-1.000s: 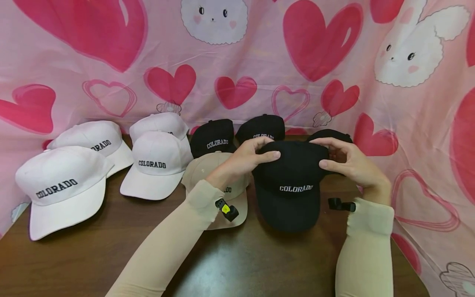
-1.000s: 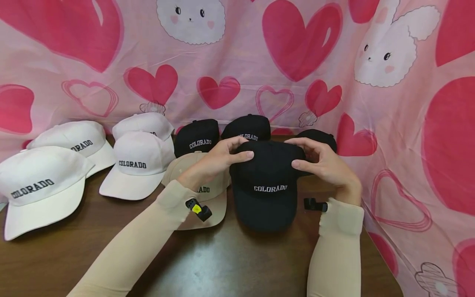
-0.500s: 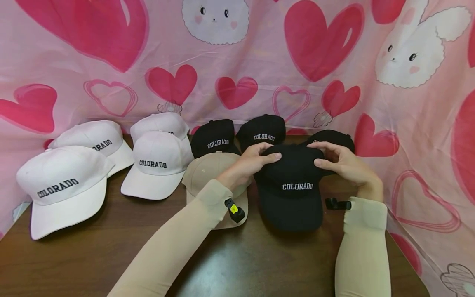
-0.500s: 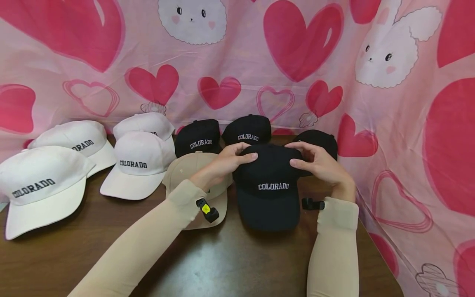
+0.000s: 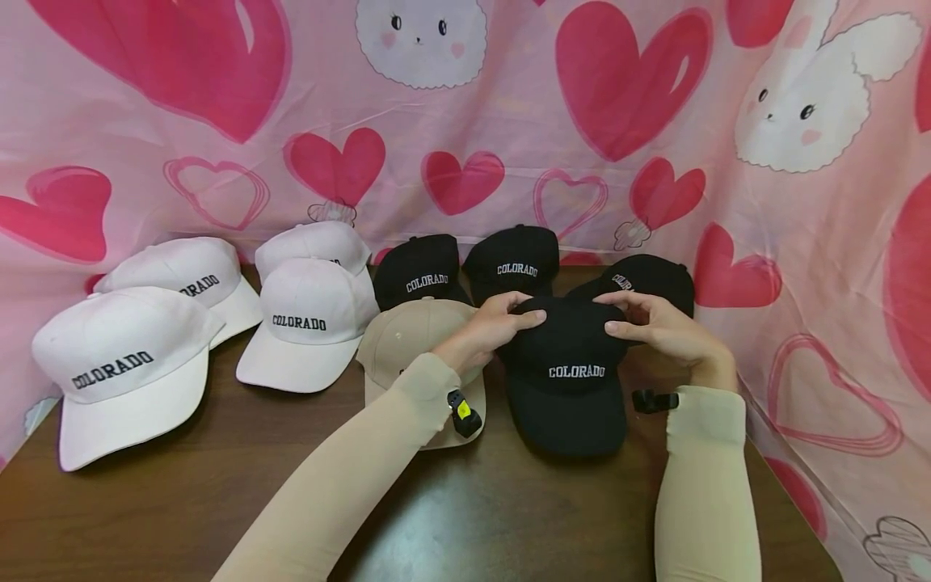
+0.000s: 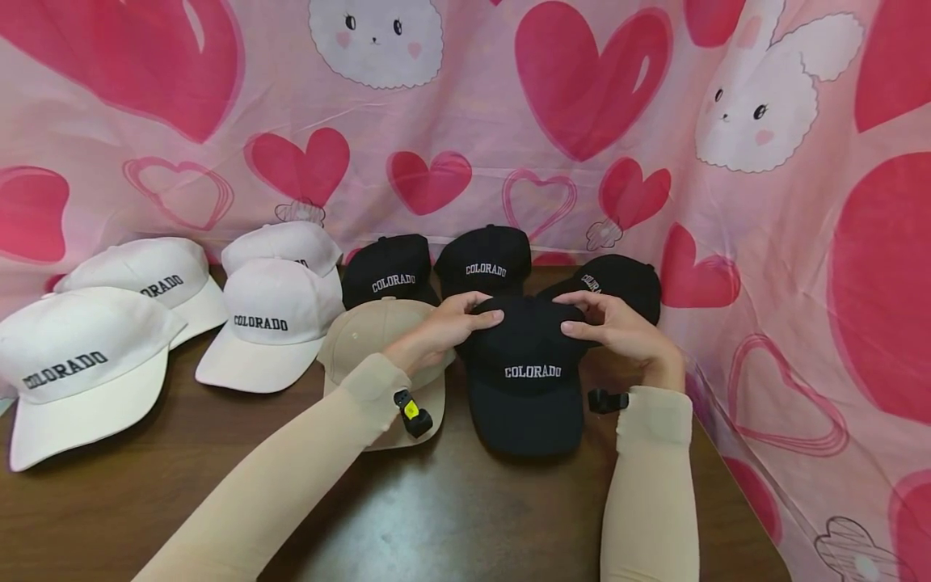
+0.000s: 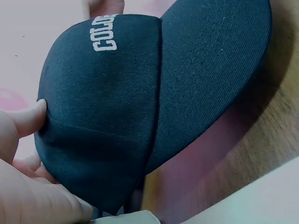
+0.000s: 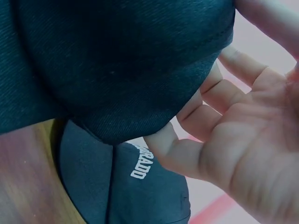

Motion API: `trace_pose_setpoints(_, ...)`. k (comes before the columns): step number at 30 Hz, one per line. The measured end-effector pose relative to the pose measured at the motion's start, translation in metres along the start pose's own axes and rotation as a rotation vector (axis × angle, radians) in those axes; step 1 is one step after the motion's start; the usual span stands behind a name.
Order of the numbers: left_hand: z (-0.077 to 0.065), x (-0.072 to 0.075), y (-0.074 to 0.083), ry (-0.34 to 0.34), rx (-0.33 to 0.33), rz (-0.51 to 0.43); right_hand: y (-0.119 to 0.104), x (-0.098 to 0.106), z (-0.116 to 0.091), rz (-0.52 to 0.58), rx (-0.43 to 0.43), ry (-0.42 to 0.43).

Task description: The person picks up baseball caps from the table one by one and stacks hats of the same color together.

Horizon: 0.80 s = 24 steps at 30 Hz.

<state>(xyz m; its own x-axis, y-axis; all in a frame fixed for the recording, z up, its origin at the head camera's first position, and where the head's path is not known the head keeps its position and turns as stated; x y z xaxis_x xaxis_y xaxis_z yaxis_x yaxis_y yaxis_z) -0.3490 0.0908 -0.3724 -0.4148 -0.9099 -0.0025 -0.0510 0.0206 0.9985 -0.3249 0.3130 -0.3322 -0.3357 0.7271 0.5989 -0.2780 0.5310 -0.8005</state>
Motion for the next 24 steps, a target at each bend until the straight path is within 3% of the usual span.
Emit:
trace_pose_setpoints(4, 0.001, -0.001, -0.002, 0.012, -0.007, 0.035, 0.005, 0.0, 0.001, -0.037, -0.03, 0.013)
trace_pose_setpoints(10, 0.002, -0.002, -0.006, 0.03, -0.001, 0.069, 0.013, -0.003, 0.002, 0.0, -0.064, 0.0)
trace_pose_setpoints(16, 0.002, -0.001, -0.008, 0.049, 0.001, 0.109, 0.017, -0.005, 0.005, -0.027, -0.059, -0.004)
trace_pose_setpoints(24, 0.001, -0.001, -0.011, 0.038, 0.028, 0.155, 0.02, -0.005, 0.006, -0.05, -0.095, -0.006)
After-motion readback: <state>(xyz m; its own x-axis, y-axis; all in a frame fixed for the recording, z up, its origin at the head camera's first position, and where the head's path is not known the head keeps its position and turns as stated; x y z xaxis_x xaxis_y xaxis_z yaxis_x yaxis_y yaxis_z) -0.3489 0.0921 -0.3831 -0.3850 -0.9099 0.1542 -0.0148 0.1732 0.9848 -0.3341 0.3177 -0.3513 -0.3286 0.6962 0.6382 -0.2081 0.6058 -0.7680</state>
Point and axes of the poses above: each hand's wrist, its own z-axis towards the middle knuckle, its own x-axis out of the back of the hand, y = z × x, the point moved 8 cm from there along z, towards the middle knuckle, and after that the axes turned 3 degrees about -z, right-handed, at the moved point
